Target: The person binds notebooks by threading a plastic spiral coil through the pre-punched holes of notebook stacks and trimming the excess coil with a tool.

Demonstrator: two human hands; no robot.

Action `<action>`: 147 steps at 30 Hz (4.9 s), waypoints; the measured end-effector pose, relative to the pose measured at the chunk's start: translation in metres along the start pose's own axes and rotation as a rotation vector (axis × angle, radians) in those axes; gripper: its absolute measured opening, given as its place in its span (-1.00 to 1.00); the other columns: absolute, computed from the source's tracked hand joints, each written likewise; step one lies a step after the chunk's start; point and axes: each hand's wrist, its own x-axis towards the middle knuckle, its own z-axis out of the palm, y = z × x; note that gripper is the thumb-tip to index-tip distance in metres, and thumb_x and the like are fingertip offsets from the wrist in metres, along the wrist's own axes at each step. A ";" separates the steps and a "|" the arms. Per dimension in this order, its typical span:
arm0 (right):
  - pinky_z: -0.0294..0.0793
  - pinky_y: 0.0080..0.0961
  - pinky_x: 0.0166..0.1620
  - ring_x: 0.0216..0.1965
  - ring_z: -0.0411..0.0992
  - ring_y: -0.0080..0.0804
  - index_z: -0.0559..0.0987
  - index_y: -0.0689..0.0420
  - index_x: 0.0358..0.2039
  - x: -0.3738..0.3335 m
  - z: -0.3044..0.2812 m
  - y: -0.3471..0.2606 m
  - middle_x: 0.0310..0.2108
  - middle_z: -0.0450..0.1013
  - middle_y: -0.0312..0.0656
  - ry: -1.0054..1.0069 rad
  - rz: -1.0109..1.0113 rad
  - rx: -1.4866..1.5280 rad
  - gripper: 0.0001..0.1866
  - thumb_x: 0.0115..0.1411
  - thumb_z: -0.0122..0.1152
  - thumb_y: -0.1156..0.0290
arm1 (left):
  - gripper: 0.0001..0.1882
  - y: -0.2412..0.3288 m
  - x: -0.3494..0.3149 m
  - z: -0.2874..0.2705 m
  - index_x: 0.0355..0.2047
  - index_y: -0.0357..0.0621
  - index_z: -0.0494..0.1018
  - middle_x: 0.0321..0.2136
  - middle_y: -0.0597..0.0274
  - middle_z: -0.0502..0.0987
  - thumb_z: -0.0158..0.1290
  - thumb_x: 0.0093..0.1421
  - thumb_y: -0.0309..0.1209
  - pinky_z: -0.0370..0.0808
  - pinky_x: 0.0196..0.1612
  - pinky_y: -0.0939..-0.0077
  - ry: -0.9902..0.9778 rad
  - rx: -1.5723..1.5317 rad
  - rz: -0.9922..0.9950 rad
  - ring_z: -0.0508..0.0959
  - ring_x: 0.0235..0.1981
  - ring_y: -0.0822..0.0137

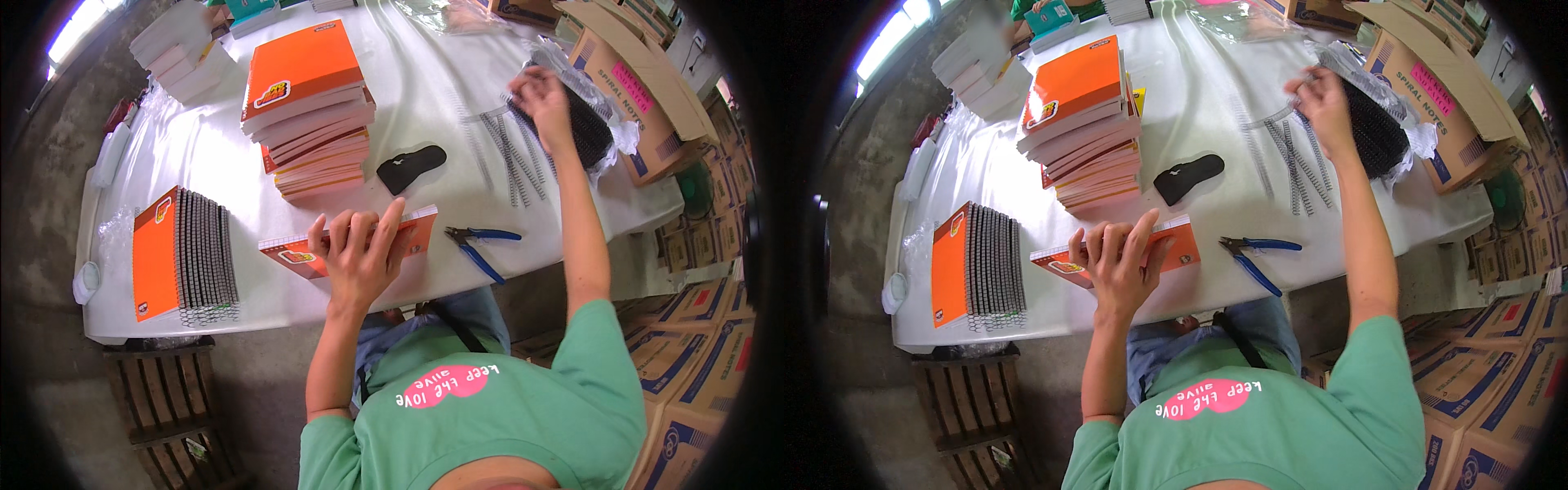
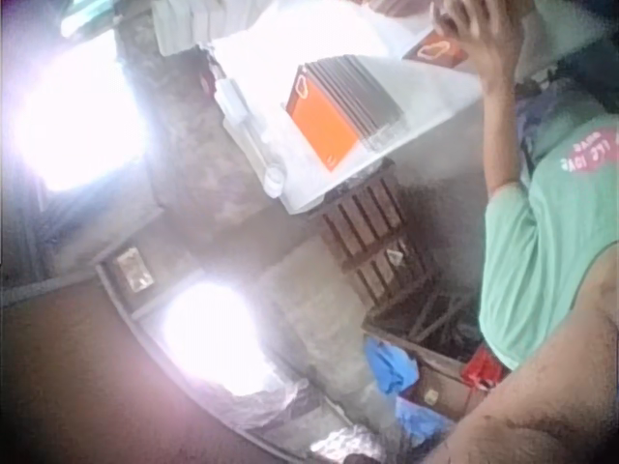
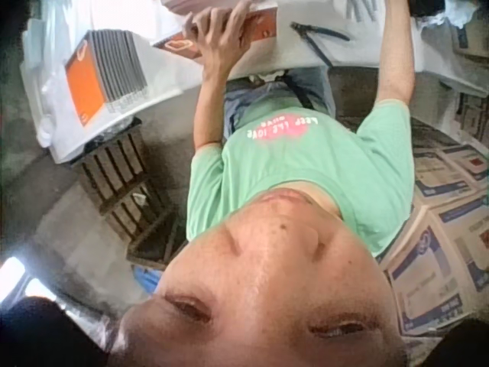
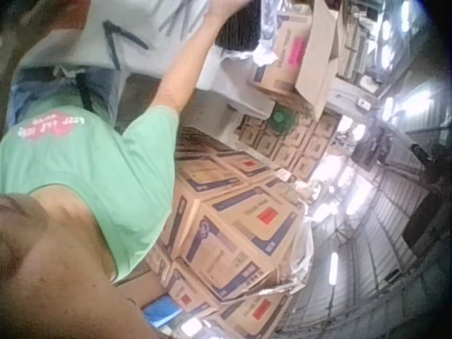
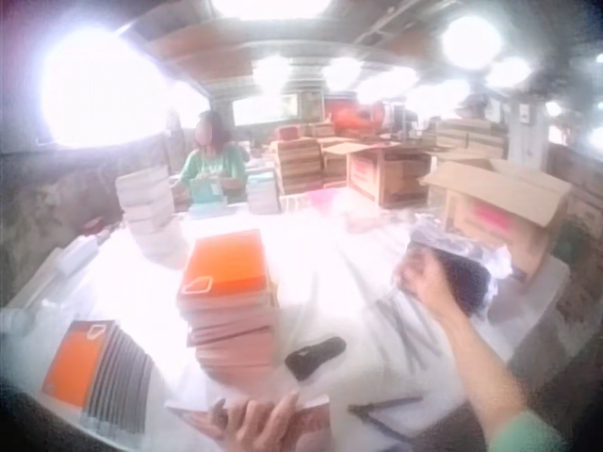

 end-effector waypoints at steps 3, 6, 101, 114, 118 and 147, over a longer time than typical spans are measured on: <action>0.51 -0.52 -0.15 -0.20 0.48 -0.44 0.31 0.14 -0.08 -0.015 0.000 0.005 -0.26 0.46 -0.18 -0.043 0.115 -0.123 -0.72 0.20 0.06 0.55 | -0.64 -0.001 -0.001 0.001 -0.17 0.22 0.52 -0.51 0.47 0.30 0.19 -0.02 -0.14 0.01 0.10 0.21 0.016 0.021 0.005 0.35 -0.34 0.44; 0.53 -0.54 -0.18 -0.19 0.48 -0.43 0.33 0.14 -0.14 -0.023 0.000 0.018 -0.27 0.46 -0.17 -0.123 0.001 -0.199 -0.77 0.20 0.08 0.54 | -0.66 -0.001 0.005 -0.002 -0.18 0.21 0.52 -0.51 0.47 0.30 0.19 -0.02 -0.17 0.02 0.09 0.22 -0.009 0.002 -0.003 0.35 -0.34 0.43; 0.44 -0.42 -0.41 -0.38 0.46 -0.23 0.50 0.16 -0.27 -0.083 0.118 -0.042 -0.45 0.46 -0.17 -0.747 -0.542 -0.297 -0.86 0.15 0.15 0.42 | -0.58 -0.008 0.011 0.000 -0.20 0.20 0.51 -0.49 0.36 0.30 0.27 -0.14 -0.15 0.09 0.10 0.09 -0.012 0.104 -0.161 0.37 -0.29 0.32; 0.32 -0.14 -0.04 0.05 0.30 -0.29 0.31 -0.08 0.08 -0.040 0.105 0.032 0.01 0.31 -0.22 -1.150 -0.434 -1.268 -0.41 -0.04 0.12 0.37 | -0.62 -0.007 0.005 -0.018 -0.31 0.15 0.54 -0.54 0.44 0.34 0.34 -0.22 -0.24 0.08 0.13 0.13 -0.110 -0.180 0.003 0.39 -0.31 0.33; 0.32 -0.20 -0.07 0.02 0.32 -0.27 0.44 -0.03 -0.06 -0.033 0.101 0.076 -0.07 0.38 -0.21 -0.967 -0.629 -1.046 -0.53 -0.08 0.10 0.41 | -0.60 -0.001 0.006 -0.015 -0.30 0.13 0.51 -0.42 0.36 0.36 0.34 -0.22 -0.24 0.04 0.14 0.08 -0.071 -0.115 -0.066 0.40 -0.24 0.29; 0.48 -0.58 -0.20 -0.25 0.52 -0.46 0.63 0.29 -0.36 -0.086 0.124 -0.033 -0.33 0.57 -0.06 -0.779 0.244 0.176 -0.65 -0.18 0.03 0.82 | -0.34 -0.006 0.010 -0.049 -0.34 0.00 0.47 -0.36 0.31 0.38 0.44 -0.56 -0.19 -0.04 0.20 -0.12 -0.129 0.171 -0.381 0.34 -0.09 0.12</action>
